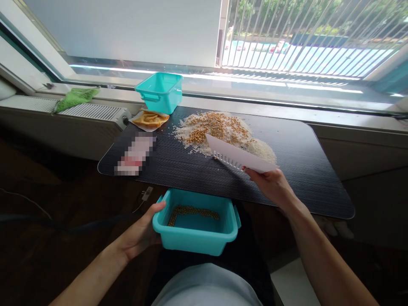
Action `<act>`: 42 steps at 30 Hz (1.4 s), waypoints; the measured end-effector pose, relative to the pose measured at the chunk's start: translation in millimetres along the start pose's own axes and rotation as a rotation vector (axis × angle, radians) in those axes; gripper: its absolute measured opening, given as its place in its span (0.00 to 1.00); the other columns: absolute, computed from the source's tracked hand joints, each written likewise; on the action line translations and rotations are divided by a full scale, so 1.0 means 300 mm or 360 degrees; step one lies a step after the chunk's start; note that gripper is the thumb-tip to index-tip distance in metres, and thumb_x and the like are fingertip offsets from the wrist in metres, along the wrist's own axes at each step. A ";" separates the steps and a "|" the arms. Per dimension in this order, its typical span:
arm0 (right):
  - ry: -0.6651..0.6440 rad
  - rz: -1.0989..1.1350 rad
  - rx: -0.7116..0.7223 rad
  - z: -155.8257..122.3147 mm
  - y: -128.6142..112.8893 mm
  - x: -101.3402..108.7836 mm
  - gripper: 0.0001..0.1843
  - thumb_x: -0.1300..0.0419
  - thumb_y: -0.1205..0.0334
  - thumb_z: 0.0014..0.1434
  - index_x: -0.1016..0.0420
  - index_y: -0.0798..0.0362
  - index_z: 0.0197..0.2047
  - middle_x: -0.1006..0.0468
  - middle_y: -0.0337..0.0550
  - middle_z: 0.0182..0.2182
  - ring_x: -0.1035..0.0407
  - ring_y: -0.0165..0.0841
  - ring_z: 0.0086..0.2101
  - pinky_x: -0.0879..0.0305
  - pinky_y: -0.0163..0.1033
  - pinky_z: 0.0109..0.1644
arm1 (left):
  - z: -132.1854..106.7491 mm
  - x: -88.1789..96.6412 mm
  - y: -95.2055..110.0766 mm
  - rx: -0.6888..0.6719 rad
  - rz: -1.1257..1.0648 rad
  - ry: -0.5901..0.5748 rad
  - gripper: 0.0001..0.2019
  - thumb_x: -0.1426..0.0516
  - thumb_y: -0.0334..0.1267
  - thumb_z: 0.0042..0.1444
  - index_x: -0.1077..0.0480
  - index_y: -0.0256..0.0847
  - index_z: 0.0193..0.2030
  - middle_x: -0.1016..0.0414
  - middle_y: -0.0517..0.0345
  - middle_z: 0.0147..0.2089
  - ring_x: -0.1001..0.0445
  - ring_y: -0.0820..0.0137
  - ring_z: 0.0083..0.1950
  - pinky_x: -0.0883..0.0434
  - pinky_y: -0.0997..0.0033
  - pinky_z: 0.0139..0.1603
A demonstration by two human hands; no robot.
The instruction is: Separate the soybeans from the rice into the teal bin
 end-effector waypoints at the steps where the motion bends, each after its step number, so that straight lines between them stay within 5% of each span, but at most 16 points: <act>1: -0.0041 0.0028 0.0050 -0.003 -0.010 -0.008 0.18 0.40 0.50 0.56 0.18 0.56 0.35 0.19 0.40 0.27 0.24 0.40 0.31 0.30 0.36 0.32 | 0.002 0.002 -0.003 0.0006 -0.0005 0.0000 0.35 0.45 0.58 0.53 0.40 0.43 0.64 0.22 0.48 0.53 0.26 0.53 0.54 0.29 0.58 0.48; 9: -0.0304 0.0321 0.0237 -0.041 -0.107 -0.074 0.16 0.41 0.55 0.59 0.21 0.52 0.47 0.18 0.39 0.40 0.24 0.40 0.40 0.28 0.39 0.44 | 0.011 0.014 -0.008 0.0005 -0.0014 0.0045 0.35 0.44 0.57 0.53 0.41 0.42 0.65 0.22 0.48 0.53 0.26 0.53 0.54 0.29 0.58 0.49; 14: -0.0690 0.0386 0.0287 -0.125 -0.172 -0.154 0.14 0.44 0.55 0.61 0.21 0.53 0.41 0.18 0.39 0.34 0.25 0.36 0.34 0.28 0.35 0.35 | 0.006 -0.005 -0.006 -0.0002 0.0012 -0.0018 0.35 0.46 0.57 0.54 0.39 0.39 0.64 0.20 0.46 0.48 0.24 0.54 0.50 0.28 0.56 0.48; 16: -0.0564 0.0381 0.0261 -0.123 -0.156 -0.126 0.13 0.42 0.55 0.60 0.20 0.53 0.41 0.18 0.39 0.34 0.25 0.36 0.34 0.28 0.36 0.36 | 0.006 -0.009 -0.004 -0.0013 0.0016 -0.0032 0.34 0.46 0.57 0.54 0.39 0.40 0.64 0.20 0.47 0.48 0.24 0.54 0.49 0.28 0.56 0.47; 19: -0.0114 0.0405 0.0119 -0.080 -0.072 -0.027 0.15 0.40 0.53 0.58 0.20 0.54 0.42 0.18 0.42 0.36 0.25 0.38 0.37 0.28 0.39 0.40 | 0.008 -0.012 -0.006 -0.0008 0.0001 -0.0014 0.33 0.46 0.57 0.54 0.39 0.41 0.63 0.21 0.47 0.50 0.24 0.54 0.51 0.28 0.59 0.46; 24: 0.0297 0.0266 -0.0276 -0.031 0.100 0.090 0.19 0.40 0.50 0.54 0.18 0.58 0.36 0.18 0.45 0.33 0.25 0.39 0.32 0.29 0.38 0.34 | 0.011 -0.035 -0.013 0.0023 0.0005 -0.0020 0.32 0.46 0.58 0.55 0.37 0.41 0.62 0.21 0.46 0.50 0.24 0.53 0.51 0.28 0.59 0.44; 36: 0.0221 0.0112 -0.0194 0.017 0.106 0.059 0.19 0.40 0.49 0.53 0.18 0.57 0.35 0.22 0.39 0.21 0.28 0.34 0.25 0.34 0.34 0.29 | 0.018 -0.066 -0.021 0.0063 0.0009 -0.0010 0.30 0.48 0.57 0.56 0.35 0.40 0.60 0.18 0.49 0.40 0.23 0.59 0.39 0.27 0.58 0.44; 42: 0.0100 0.0128 -0.0126 0.009 0.080 0.018 0.20 0.40 0.47 0.54 0.18 0.56 0.35 0.20 0.40 0.25 0.26 0.37 0.29 0.33 0.36 0.31 | 0.023 -0.074 -0.022 0.0049 -0.0002 -0.0026 0.30 0.46 0.56 0.55 0.35 0.42 0.61 0.20 0.48 0.47 0.23 0.56 0.46 0.27 0.57 0.46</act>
Point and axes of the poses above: each hand's wrist, its own z-axis towards the middle knuckle, its own x-axis out of the back of the hand, y = z × x, the point moved 10 cm from there along z, towards the middle knuckle
